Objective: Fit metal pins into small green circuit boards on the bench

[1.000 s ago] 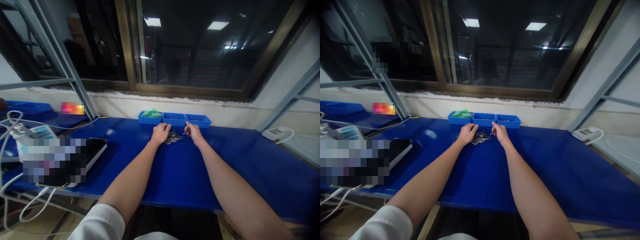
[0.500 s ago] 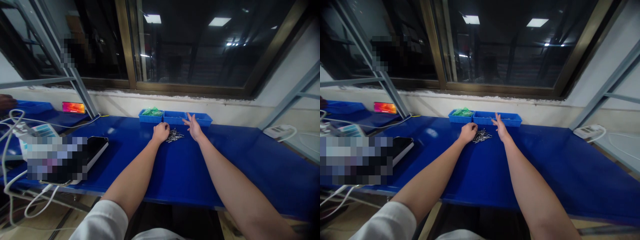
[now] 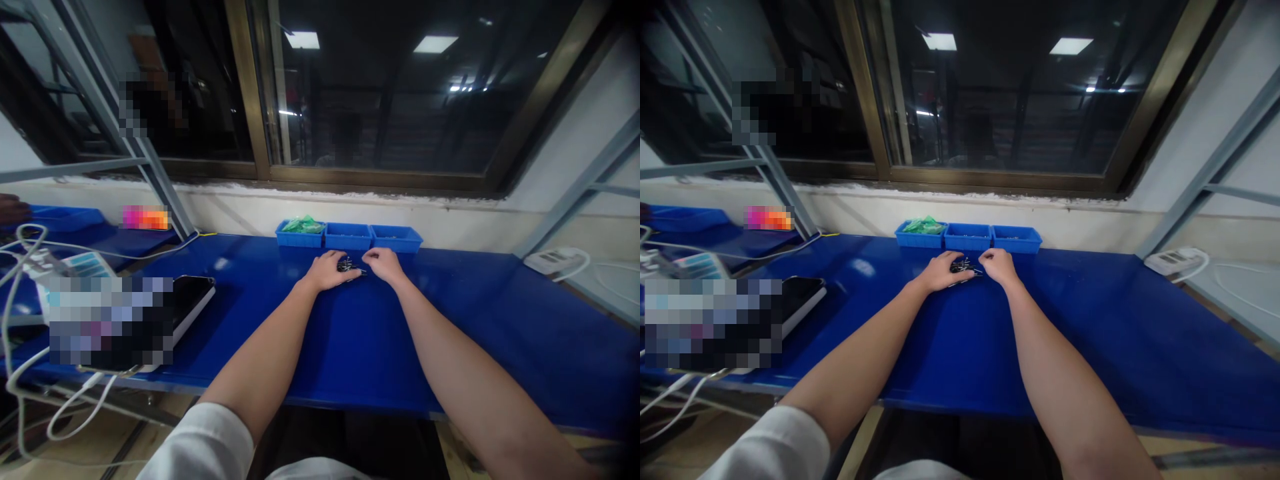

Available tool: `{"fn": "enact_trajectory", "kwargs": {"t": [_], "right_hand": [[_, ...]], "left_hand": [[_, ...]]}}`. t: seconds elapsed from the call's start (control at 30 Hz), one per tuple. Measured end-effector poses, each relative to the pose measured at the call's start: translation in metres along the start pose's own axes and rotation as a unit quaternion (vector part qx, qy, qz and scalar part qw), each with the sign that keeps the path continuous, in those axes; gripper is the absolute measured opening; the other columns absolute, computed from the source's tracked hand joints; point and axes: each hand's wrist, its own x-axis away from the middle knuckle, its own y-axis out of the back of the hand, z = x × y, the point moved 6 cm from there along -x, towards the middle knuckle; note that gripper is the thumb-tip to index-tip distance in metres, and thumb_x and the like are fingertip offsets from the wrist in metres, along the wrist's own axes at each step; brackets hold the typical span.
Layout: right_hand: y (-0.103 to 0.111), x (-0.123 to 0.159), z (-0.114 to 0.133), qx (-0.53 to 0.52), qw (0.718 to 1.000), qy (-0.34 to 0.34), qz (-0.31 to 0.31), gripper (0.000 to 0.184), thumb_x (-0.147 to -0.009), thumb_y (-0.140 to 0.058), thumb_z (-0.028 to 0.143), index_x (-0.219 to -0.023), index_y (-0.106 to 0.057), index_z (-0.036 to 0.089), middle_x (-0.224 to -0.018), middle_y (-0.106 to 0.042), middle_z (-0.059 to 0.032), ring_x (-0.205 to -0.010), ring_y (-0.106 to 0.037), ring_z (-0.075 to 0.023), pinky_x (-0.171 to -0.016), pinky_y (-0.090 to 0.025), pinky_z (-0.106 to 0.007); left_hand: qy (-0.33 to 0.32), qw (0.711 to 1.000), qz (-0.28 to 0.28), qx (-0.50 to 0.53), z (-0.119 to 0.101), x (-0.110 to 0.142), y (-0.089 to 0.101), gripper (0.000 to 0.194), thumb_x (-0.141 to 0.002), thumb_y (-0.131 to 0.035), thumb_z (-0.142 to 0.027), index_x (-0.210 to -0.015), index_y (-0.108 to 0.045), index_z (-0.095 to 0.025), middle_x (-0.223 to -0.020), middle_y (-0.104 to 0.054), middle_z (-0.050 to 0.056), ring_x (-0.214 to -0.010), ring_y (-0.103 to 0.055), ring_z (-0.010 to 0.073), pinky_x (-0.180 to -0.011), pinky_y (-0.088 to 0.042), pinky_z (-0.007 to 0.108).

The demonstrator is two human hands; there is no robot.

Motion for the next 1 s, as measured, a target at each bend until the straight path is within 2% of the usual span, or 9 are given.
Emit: {"fn": "enact_trajectory", "kwargs": {"t": [0.1, 0.2, 0.33, 0.47, 0.67, 0.77, 0.83, 0.9, 1.0], "right_hand": [[-0.007, 0.003, 0.003, 0.057, 0.997, 0.004, 0.044, 0.012, -0.066, -0.062, 0.027, -0.072, -0.071, 0.022, -0.074, -0.07, -0.0016, -0.074, -0.062, -0.0174, -0.071, -0.043, -0.027], [-0.009, 0.005, 0.006, 0.068, 0.996, 0.012, 0.06, 0.014, -0.069, -0.061, 0.029, -0.074, -0.072, 0.022, -0.077, -0.07, -0.0021, -0.076, -0.062, -0.0173, -0.073, -0.044, -0.027], [-0.004, 0.005, 0.006, 0.064, 0.997, -0.007, 0.052, 0.015, -0.068, -0.061, 0.031, -0.074, -0.072, 0.022, -0.08, -0.071, -0.003, -0.079, -0.062, -0.0178, -0.072, -0.044, -0.026], [-0.006, 0.007, 0.008, 0.074, 0.992, 0.006, 0.103, 0.009, -0.064, -0.064, 0.025, -0.07, -0.071, 0.022, -0.076, -0.07, -0.0014, -0.075, -0.062, -0.0168, -0.068, -0.043, -0.025], [-0.011, 0.005, 0.004, 0.114, 0.987, 0.034, 0.11, 0.011, -0.073, -0.057, 0.024, -0.073, -0.067, 0.019, -0.077, -0.068, -0.0062, -0.072, -0.06, -0.0179, -0.065, -0.041, -0.027], [-0.01, 0.004, 0.008, 0.047, 0.994, 0.056, 0.081, 0.012, -0.077, -0.052, 0.023, -0.077, -0.063, 0.018, -0.078, -0.067, -0.0067, -0.073, -0.06, -0.0173, -0.067, -0.042, -0.028], [-0.013, 0.005, 0.014, -0.043, 0.992, 0.07, 0.098, 0.012, -0.078, -0.05, 0.024, -0.078, -0.06, 0.018, -0.072, -0.065, -0.0048, -0.068, -0.059, -0.0157, -0.065, -0.042, -0.027], [-0.016, 0.008, 0.021, -0.129, 0.981, 0.08, 0.122, 0.011, -0.076, -0.051, 0.026, -0.076, -0.058, 0.017, -0.066, -0.062, -0.0025, -0.063, -0.057, -0.014, -0.062, -0.042, -0.026], [-0.016, 0.011, 0.028, -0.226, 0.964, 0.057, 0.131, 0.013, -0.07, -0.058, 0.029, -0.074, -0.057, 0.017, -0.061, -0.059, -0.0002, -0.055, -0.052, -0.011, -0.054, -0.038, -0.024]], "left_hand": [[-0.023, 0.997, 0.063, -0.037, -0.006, 0.003, -0.008, 0.089, -0.065, -0.047, -0.075, -0.136, -0.034, -0.023, -0.144, -0.031, 0.01, -0.132, -0.026, 0.0307, -0.105, -0.021, 0.046], [-0.031, 0.994, 0.082, -0.065, -0.007, 0.003, -0.014, 0.095, -0.065, -0.042, -0.078, -0.139, -0.029, -0.02, -0.145, -0.027, 0.013, -0.134, -0.02, 0.0306, -0.105, -0.018, 0.047], [-0.032, 0.993, 0.078, -0.077, -0.006, 0.002, -0.016, 0.093, -0.068, -0.036, -0.079, -0.139, -0.03, -0.019, -0.144, -0.028, 0.015, -0.134, -0.022, 0.03, -0.105, -0.019, 0.046], [-0.036, 0.994, 0.072, -0.075, -0.007, 0.002, -0.015, 0.091, -0.068, -0.038, -0.078, -0.137, -0.033, -0.018, -0.143, -0.031, 0.014, -0.132, -0.025, 0.0304, -0.104, -0.022, 0.044], [-0.036, 0.998, 0.018, -0.045, -0.005, 0.0, -0.009, 0.081, -0.071, -0.044, -0.073, -0.133, -0.039, -0.02, -0.139, -0.038, 0.012, -0.129, -0.031, 0.0298, -0.103, -0.025, 0.044], [-0.056, 0.997, -0.044, -0.004, -0.007, -0.001, 0.001, 0.063, -0.08, -0.045, -0.061, -0.128, -0.045, -0.02, -0.132, -0.047, 0.01, -0.124, -0.039, 0.0263, -0.1, -0.031, 0.041], [-0.087, 0.993, -0.077, 0.021, -0.011, -0.002, 0.006, 0.045, -0.085, -0.046, -0.049, -0.119, -0.054, -0.021, -0.121, -0.056, 0.007, -0.115, -0.049, 0.0223, -0.096, -0.036, 0.035], [-0.117, 0.988, -0.089, 0.038, -0.016, -0.003, 0.009, 0.03, -0.087, -0.046, -0.039, -0.106, -0.061, -0.022, -0.107, -0.063, 0.005, -0.103, -0.056, 0.0191, -0.09, -0.039, 0.031], [-0.134, 0.985, -0.098, 0.049, -0.02, -0.003, 0.01, 0.023, -0.088, -0.045, -0.031, -0.091, -0.065, -0.02, -0.091, -0.066, 0.003, -0.089, -0.059, 0.0164, -0.084, -0.041, 0.028]]}}
